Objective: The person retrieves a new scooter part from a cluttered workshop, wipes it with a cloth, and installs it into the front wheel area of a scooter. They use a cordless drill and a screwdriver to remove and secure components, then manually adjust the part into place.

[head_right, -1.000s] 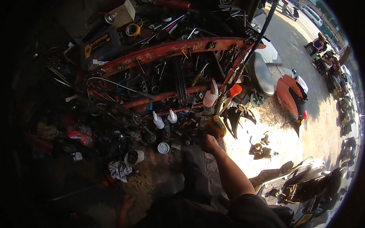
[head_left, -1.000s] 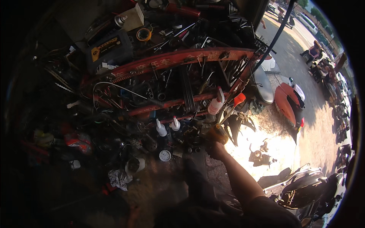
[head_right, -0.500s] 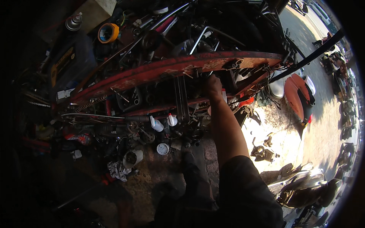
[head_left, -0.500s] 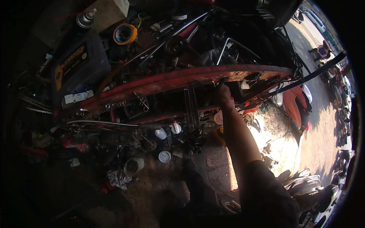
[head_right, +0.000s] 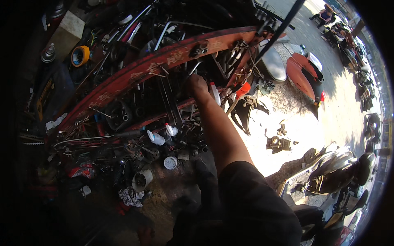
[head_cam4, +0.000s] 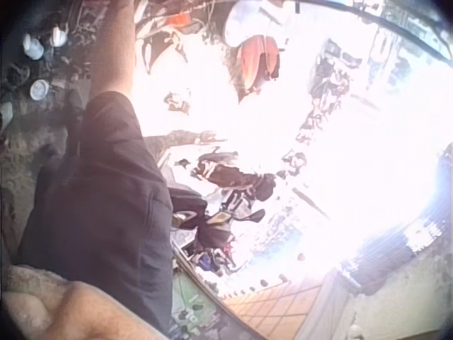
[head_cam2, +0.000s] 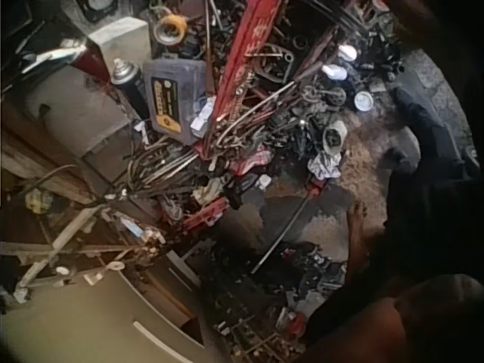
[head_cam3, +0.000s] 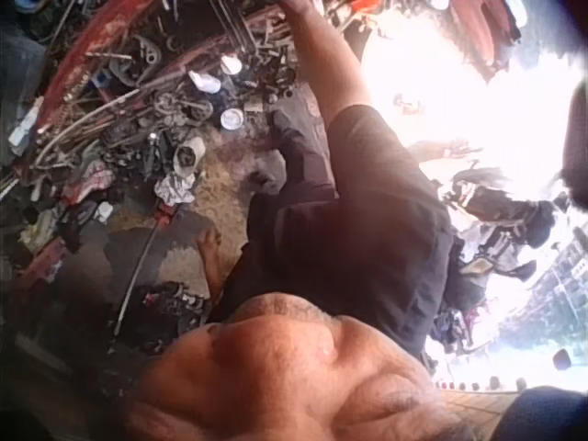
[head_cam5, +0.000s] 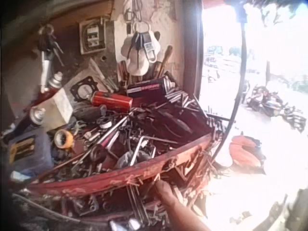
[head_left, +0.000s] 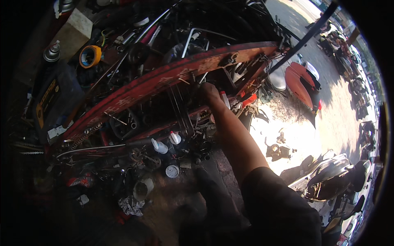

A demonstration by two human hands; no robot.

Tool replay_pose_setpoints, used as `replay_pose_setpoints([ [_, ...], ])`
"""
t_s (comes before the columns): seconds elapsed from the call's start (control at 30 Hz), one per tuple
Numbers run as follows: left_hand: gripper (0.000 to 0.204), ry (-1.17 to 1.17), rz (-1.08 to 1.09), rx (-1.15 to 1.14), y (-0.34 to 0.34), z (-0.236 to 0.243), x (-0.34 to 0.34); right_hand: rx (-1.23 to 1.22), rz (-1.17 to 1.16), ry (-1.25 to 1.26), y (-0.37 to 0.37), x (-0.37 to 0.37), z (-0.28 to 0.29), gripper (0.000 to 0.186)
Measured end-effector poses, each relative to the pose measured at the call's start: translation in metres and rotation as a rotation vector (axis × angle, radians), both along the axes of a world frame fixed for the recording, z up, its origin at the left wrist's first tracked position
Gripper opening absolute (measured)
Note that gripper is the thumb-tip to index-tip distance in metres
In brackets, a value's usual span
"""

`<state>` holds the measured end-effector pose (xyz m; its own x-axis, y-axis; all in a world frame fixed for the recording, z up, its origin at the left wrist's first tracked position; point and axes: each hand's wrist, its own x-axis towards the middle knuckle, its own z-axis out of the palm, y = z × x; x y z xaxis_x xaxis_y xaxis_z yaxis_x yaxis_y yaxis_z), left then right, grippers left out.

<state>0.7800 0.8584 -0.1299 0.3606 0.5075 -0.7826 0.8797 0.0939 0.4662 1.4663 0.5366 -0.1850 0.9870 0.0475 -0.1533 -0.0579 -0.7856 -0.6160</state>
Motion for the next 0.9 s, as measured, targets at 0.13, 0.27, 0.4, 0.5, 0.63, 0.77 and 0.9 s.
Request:
replay_pose_setpoints([
  [0.13, 0.024, -0.141, -0.473, 0.141, 0.030, -0.035, 0.013, 0.196, -0.215, 0.057, -0.013, -0.091, 0.045, 0.030],
  [0.27, 0.028, -0.218, -0.538, 0.127, 0.059, -0.080, 0.063, 0.428, -0.222, 0.048, -0.050, -0.265, 0.067, 0.035],
  [0.4, 0.028, -0.123, -0.613, -0.082, 0.059, -0.125, 0.141, 0.543, -0.246, 0.230, -0.121, -0.475, 0.080, 0.030],
  [0.5, 0.019, -0.895, -1.653, 0.245, 0.031, -0.126, 0.190, 0.541, -0.459, 0.321, -0.163, -0.650, 0.100, 0.028],
  [0.63, 0.020, -0.234, -1.094, -0.125, -0.072, -0.097, 0.167, 0.036, -0.874, 0.320, -0.174, -0.833, 0.119, 0.027],
  [0.77, 0.023, -0.359, -1.447, -0.154, -0.197, -0.067, 0.106, 0.141, -1.279, 0.177, -0.176, -0.978, 0.120, 0.025],
  [0.9, 0.020, -0.344, -1.541, -0.355, -0.307, -0.049, 0.020, 0.182, -1.519, 0.064, -0.184, -1.103, 0.104, 0.022],
])
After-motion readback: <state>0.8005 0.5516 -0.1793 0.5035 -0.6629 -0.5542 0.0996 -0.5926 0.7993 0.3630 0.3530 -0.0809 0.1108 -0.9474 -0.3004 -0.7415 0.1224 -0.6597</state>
